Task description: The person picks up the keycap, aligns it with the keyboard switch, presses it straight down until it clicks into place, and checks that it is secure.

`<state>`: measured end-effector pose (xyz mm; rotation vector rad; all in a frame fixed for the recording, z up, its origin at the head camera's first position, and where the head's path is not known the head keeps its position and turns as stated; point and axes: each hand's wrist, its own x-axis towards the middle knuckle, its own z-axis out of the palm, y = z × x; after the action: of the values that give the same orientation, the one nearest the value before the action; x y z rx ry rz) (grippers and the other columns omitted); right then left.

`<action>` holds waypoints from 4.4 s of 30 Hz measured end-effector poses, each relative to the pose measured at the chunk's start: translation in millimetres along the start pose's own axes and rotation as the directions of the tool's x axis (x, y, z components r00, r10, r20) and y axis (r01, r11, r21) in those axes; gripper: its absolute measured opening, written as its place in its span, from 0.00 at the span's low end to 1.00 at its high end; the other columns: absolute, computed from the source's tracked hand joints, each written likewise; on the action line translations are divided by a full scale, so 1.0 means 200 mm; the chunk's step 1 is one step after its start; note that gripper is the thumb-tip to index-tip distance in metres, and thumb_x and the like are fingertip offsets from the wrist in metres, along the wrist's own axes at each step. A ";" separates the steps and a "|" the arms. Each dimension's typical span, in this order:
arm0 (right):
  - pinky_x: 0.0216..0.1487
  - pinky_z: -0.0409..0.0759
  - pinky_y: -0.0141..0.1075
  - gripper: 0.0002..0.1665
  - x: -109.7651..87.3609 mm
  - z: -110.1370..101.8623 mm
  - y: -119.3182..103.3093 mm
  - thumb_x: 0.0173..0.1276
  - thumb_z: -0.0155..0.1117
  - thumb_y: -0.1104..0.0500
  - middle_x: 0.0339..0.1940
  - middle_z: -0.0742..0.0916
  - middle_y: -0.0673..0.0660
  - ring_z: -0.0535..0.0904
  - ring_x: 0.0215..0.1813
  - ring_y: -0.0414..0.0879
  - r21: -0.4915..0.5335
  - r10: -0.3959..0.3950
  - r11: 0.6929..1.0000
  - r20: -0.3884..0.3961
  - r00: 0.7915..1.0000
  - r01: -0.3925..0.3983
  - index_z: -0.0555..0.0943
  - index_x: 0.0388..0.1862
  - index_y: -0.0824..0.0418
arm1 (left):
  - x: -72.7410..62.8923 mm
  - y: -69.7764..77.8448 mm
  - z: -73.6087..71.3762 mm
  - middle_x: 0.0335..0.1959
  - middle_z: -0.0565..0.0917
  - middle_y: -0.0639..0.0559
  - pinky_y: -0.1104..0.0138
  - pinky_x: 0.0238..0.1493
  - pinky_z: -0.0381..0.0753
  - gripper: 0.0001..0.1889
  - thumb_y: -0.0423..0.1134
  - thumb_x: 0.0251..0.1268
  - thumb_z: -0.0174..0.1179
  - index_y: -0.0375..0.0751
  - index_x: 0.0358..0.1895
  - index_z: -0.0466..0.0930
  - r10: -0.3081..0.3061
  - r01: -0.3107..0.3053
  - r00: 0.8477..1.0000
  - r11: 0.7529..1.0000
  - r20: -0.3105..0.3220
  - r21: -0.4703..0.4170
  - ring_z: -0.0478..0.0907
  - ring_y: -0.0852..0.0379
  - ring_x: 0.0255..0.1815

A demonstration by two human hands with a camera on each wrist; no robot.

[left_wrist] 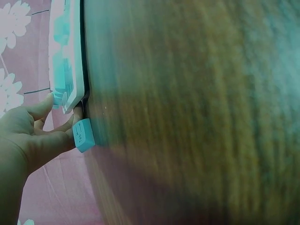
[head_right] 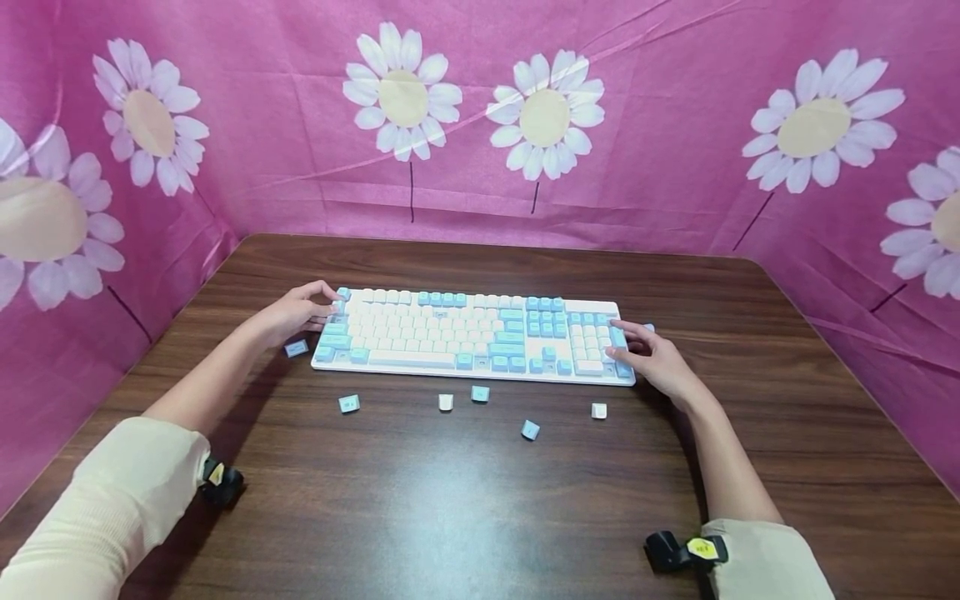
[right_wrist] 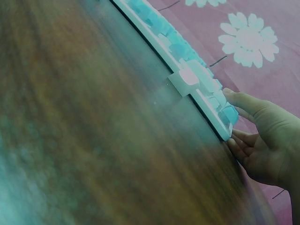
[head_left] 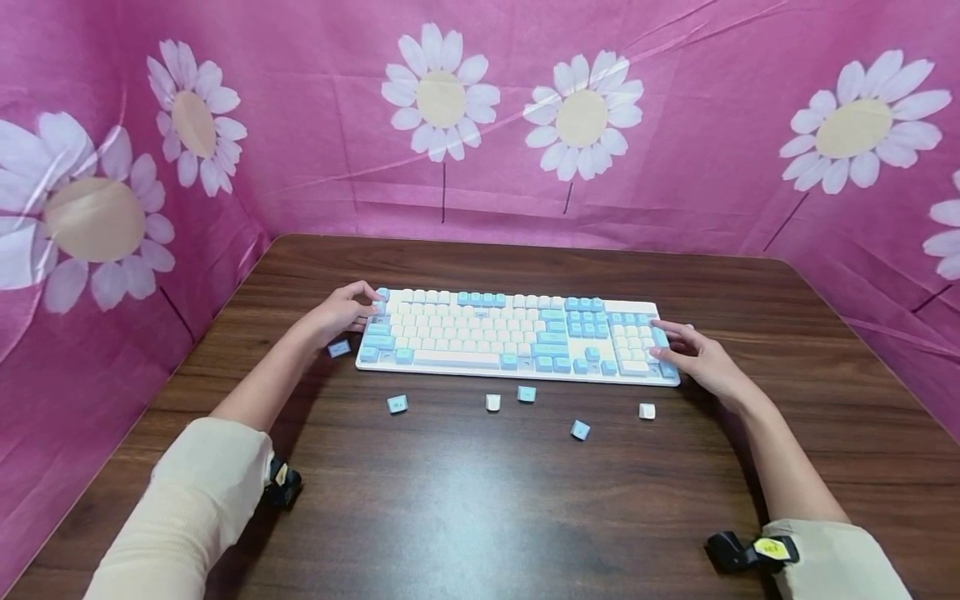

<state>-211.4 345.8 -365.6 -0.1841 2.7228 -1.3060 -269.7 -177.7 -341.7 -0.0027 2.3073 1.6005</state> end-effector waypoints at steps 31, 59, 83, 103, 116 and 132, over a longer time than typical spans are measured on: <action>0.45 0.62 0.22 0.38 0.01 0.00 0.01 0.66 0.59 0.48 0.61 0.69 0.68 0.63 0.59 0.55 -0.003 -0.009 1.000 0.000 1.000 0.009 0.60 0.70 0.61 | 0.01 0.03 0.02 0.34 0.69 0.45 0.70 0.30 0.70 0.10 0.26 0.65 0.45 0.28 0.48 0.66 -0.011 0.015 0.998 0.997 -0.057 0.081 0.67 0.60 0.25; 0.47 0.62 0.24 0.39 0.00 0.00 0.00 0.64 0.59 0.44 0.62 0.70 0.66 0.63 0.58 0.51 0.006 0.003 1.000 -0.006 1.000 -0.003 0.61 0.69 0.59 | -0.01 0.01 0.01 0.42 0.68 0.42 0.62 0.47 0.70 0.15 0.31 0.69 0.45 0.30 0.56 0.65 -0.035 0.039 0.999 0.993 -0.041 0.110 0.67 0.54 0.37; 0.51 0.61 0.35 0.39 0.00 0.00 0.00 0.64 0.58 0.44 0.62 0.69 0.66 0.63 0.59 0.53 0.006 0.014 1.000 0.001 1.000 -0.014 0.61 0.69 0.60 | -0.06 0.00 -0.04 0.57 0.67 0.28 0.56 0.51 0.71 0.18 0.33 0.71 0.45 0.29 0.60 0.64 0.042 -0.039 0.999 0.994 -0.026 0.103 0.69 0.39 0.53; 0.49 0.62 0.31 0.39 0.00 0.00 0.00 0.65 0.58 0.44 0.62 0.69 0.66 0.63 0.58 0.52 -0.003 0.000 1.000 0.005 1.000 0.000 0.61 0.69 0.60 | -0.26 -0.08 -0.19 0.46 0.77 0.30 0.60 0.42 0.76 0.17 0.33 0.64 0.56 0.22 0.51 0.71 0.333 -0.296 0.939 0.906 -0.079 0.301 0.74 0.60 0.39; 0.53 0.60 0.40 0.40 0.00 0.00 0.00 0.64 0.58 0.43 0.62 0.69 0.66 0.62 0.59 0.54 0.006 0.019 1.000 0.015 1.000 -0.020 0.60 0.70 0.59 | -0.29 -0.30 -0.22 0.43 0.79 0.38 0.71 0.35 0.71 0.21 0.36 0.55 0.65 0.29 0.50 0.74 0.327 -0.302 0.944 0.903 -0.032 0.306 0.72 0.58 0.37; 0.50 0.62 0.30 0.39 -0.02 0.00 0.00 0.64 0.59 0.44 0.61 0.71 0.65 0.64 0.58 0.50 0.017 0.007 1.000 -0.007 1.000 -0.007 0.61 0.69 0.58 | -0.28 -0.36 -0.19 0.37 0.80 0.44 0.71 0.34 0.69 0.17 0.36 0.52 0.68 0.32 0.45 0.78 0.396 -0.355 0.916 0.872 -0.060 0.337 0.70 0.56 0.33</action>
<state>-208.3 346.5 -364.9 -0.1680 2.7151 -1.3302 -213.1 -249.5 -380.1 0.4646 2.7773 1.3948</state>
